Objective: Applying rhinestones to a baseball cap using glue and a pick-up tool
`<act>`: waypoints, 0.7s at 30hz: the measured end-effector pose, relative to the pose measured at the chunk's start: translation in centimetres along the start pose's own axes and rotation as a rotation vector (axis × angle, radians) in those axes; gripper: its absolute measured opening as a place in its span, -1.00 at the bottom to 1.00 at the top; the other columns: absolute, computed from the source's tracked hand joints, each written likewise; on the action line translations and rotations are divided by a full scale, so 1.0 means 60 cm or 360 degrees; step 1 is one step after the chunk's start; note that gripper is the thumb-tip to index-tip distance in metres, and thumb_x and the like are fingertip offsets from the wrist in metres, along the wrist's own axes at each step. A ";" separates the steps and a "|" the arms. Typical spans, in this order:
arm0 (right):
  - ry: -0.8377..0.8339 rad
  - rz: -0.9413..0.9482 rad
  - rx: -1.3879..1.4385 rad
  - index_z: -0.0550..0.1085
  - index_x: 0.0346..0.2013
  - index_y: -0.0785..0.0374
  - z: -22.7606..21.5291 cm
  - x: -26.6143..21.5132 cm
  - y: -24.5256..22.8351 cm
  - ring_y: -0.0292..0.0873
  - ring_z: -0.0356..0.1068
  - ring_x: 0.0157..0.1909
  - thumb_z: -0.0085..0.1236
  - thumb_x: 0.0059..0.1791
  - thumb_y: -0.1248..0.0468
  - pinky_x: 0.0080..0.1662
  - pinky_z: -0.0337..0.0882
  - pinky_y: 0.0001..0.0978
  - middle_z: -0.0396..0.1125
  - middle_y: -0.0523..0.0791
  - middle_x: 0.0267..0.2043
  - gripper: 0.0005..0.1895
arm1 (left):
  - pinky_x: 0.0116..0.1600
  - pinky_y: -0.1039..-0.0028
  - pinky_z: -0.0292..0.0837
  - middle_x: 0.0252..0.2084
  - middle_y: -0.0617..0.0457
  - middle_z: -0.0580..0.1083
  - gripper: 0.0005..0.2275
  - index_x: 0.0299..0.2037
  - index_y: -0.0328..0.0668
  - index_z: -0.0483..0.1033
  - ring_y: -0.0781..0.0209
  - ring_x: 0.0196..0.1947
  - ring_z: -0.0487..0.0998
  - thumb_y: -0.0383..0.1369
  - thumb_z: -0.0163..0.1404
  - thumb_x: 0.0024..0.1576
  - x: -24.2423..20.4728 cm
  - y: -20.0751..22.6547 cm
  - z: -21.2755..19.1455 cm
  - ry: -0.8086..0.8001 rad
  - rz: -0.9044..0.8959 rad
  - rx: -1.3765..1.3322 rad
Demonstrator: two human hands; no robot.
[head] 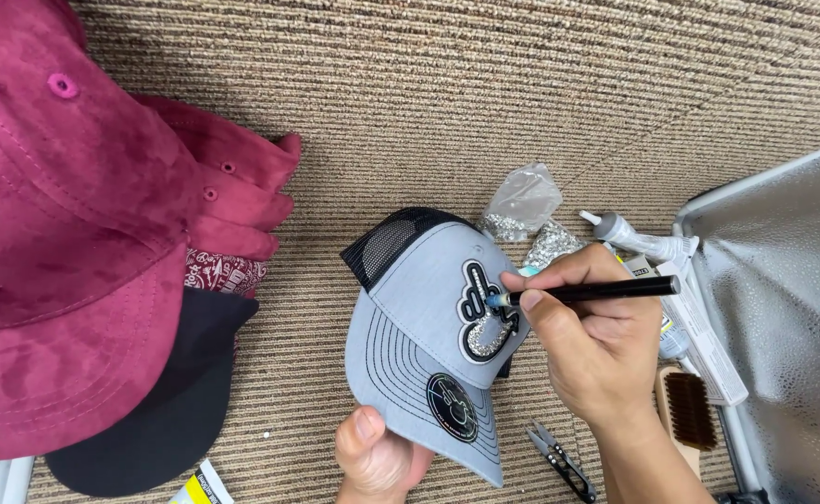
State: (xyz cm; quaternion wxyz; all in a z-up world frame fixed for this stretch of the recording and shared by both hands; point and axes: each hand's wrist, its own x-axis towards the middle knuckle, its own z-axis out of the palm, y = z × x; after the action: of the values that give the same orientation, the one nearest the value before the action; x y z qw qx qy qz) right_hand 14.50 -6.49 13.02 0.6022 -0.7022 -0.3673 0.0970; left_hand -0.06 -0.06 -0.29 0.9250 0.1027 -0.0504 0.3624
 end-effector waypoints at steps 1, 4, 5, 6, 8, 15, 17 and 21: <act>0.0013 0.0015 0.0049 0.43 -0.31 0.40 -0.001 0.000 0.002 -0.16 0.54 -0.22 0.03 -0.09 0.56 -0.15 0.42 -0.53 0.42 -0.03 -0.39 -0.90 | 0.30 -0.05 0.29 0.19 -0.22 0.44 -0.29 0.37 -0.47 0.16 -0.15 0.16 0.47 -0.21 0.19 0.10 0.000 0.000 -0.001 0.0000 -0.0004 -0.0005; -0.0007 -0.0036 0.0209 0.40 -0.32 0.37 -0.002 0.005 0.002 -0.33 0.30 -0.45 0.02 -0.05 0.52 0.11 0.66 -0.25 0.28 -0.13 -0.52 -0.95 | 0.32 -0.14 0.24 0.24 -0.26 0.36 -0.26 0.41 -0.47 0.07 -0.23 0.22 0.39 -0.20 0.16 0.12 0.002 0.000 0.002 -0.0045 0.0043 0.0025; -0.0008 -0.0036 0.0210 0.40 -0.32 0.37 -0.002 0.004 0.004 -0.33 0.30 -0.45 0.02 -0.05 0.52 0.11 0.66 -0.25 0.28 -0.13 -0.52 -0.95 | 0.32 -0.14 0.24 0.24 -0.26 0.36 -0.26 0.41 -0.47 0.07 -0.23 0.22 0.39 -0.20 0.16 0.12 0.002 0.000 0.000 -0.0045 0.0044 0.0026; 0.0004 -0.0018 0.0185 0.41 -0.32 0.38 -0.003 0.002 0.005 -0.26 0.40 -0.38 0.02 -0.06 0.54 0.06 0.62 -0.31 0.31 -0.11 -0.49 -0.93 | 0.30 -0.14 0.26 0.20 -0.24 0.39 -0.28 0.39 -0.47 0.11 -0.22 0.18 0.41 -0.20 0.16 0.12 0.001 -0.001 -0.003 -0.0039 0.0034 0.0030; 0.0017 0.0000 0.0161 0.42 -0.31 0.39 -0.003 0.001 0.005 -0.19 0.49 -0.30 0.02 -0.07 0.56 0.01 0.59 -0.38 0.33 -0.09 -0.46 -0.91 | 0.28 -0.14 0.28 0.16 -0.22 0.42 -0.31 0.37 -0.47 0.15 -0.20 0.15 0.43 -0.20 0.16 0.12 0.000 -0.002 -0.006 -0.0034 0.0023 0.0033; 0.0076 -0.0188 0.0503 0.41 -0.27 0.28 -0.028 0.011 -0.001 -0.31 0.40 -0.40 -0.02 -0.05 0.51 -0.08 0.55 -0.46 0.33 -0.17 -0.45 -0.87 | 0.17 -0.11 0.37 0.16 -0.33 0.41 -0.24 0.36 -0.53 0.14 -0.26 0.11 0.44 -0.17 0.18 0.05 -0.001 0.000 -0.005 0.0153 0.0076 -0.0002; 0.0132 -0.0357 0.0695 0.43 -0.25 0.25 -0.055 0.005 -0.007 -0.40 0.30 -0.46 -0.04 -0.01 0.47 -0.28 0.44 -0.69 0.31 -0.23 -0.46 -0.88 | 0.10 -0.05 0.43 0.08 -0.32 0.47 -0.26 0.33 -0.57 0.19 -0.21 0.02 0.49 -0.17 0.17 0.04 -0.004 0.001 -0.007 0.0211 0.0101 -0.0030; 0.0742 -0.0028 0.0698 0.41 -0.26 0.21 -0.119 -0.012 0.015 -0.34 0.29 -0.47 -0.17 0.01 0.45 -0.28 0.34 -0.67 0.41 -0.09 -0.32 -0.83 | 0.16 -0.07 0.35 0.18 -0.38 0.41 -0.30 0.35 -0.56 0.18 -0.24 0.11 0.44 -0.17 0.05 0.07 0.004 0.006 0.007 0.0180 0.0157 -0.0214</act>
State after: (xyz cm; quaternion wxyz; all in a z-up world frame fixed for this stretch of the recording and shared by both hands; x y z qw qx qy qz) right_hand 18.46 -12.46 13.81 0.8079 -0.5559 -0.1957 0.0053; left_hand -0.14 0.25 0.18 0.9121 0.0171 -0.0273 0.4086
